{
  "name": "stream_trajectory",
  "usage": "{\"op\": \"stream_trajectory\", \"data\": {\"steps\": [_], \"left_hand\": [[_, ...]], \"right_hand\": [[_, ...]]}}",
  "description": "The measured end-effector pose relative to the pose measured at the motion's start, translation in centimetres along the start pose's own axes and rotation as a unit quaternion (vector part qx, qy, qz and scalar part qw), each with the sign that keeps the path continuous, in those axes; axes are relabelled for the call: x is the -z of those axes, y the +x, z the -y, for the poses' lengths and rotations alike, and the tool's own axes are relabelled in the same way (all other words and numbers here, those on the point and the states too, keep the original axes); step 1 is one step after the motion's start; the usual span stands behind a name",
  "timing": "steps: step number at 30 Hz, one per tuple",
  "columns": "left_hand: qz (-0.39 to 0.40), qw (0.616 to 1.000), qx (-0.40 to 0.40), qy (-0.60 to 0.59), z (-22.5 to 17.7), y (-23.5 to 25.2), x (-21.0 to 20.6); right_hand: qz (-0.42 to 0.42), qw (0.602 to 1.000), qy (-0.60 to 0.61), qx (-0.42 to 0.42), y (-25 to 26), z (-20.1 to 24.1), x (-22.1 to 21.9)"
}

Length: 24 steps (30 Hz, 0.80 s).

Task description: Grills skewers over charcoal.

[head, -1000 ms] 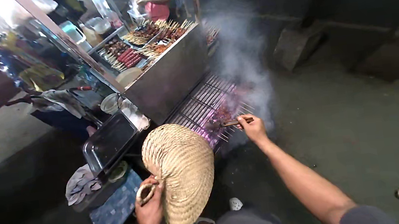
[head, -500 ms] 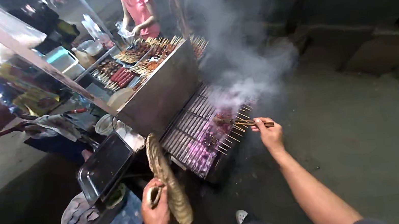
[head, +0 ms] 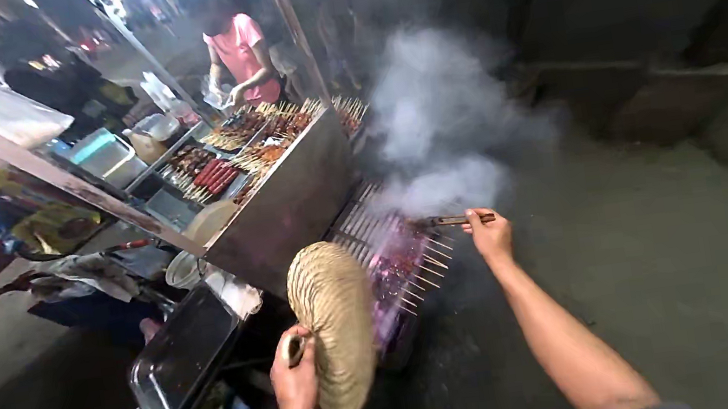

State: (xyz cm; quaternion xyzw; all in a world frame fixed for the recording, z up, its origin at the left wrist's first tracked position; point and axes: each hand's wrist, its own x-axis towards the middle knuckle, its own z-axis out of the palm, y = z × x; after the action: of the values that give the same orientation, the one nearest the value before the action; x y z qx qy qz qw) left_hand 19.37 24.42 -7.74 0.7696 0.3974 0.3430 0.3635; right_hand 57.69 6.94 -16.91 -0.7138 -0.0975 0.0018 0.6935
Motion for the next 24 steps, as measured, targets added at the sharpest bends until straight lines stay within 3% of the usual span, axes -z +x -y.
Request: {"op": "stream_trajectory", "data": {"steps": [2,6,8,10,11,15,17,19,24], "left_hand": [[0.003,0.999,-0.034,0.043,0.4,0.3,-0.3],[0.058,0.982,0.005,-0.181,1.4,1.0,-0.8],[0.026,0.995,0.008,-0.091,1.5,1.0,-0.3],[-0.008,0.999,-0.032,0.006,2.0,0.7,0.3],[-0.012,0.999,-0.045,-0.01,2.6,0.4,0.5],[0.022,0.975,-0.027,-0.22,4.6,0.1,1.8],[-0.024,0.989,-0.018,-0.143,5.1,-0.3,3.0],[-0.054,0.996,-0.041,-0.061,5.5,-0.5,4.0],[-0.009,0.965,0.002,-0.262,8.2,-0.4,6.9]], "right_hand": [[-0.016,0.999,0.024,0.023,1.0,0.5,-0.3],[-0.022,0.999,-0.044,-0.007,4.4,-0.7,-1.3],[-0.018,0.997,-0.07,-0.025,5.0,0.0,-1.2],[-0.023,0.999,-0.042,-0.009,3.7,1.8,-0.9],[-0.02,1.0,-0.018,0.003,2.6,2.6,-0.8],[0.018,0.999,0.031,-0.022,-1.7,2.2,-1.6],[0.039,0.996,0.007,-0.078,-3.0,1.3,-1.8],[0.03,0.996,0.007,-0.08,-3.8,1.7,-1.8],[0.013,0.996,0.085,-0.007,-4.9,7.9,-2.8]]}}
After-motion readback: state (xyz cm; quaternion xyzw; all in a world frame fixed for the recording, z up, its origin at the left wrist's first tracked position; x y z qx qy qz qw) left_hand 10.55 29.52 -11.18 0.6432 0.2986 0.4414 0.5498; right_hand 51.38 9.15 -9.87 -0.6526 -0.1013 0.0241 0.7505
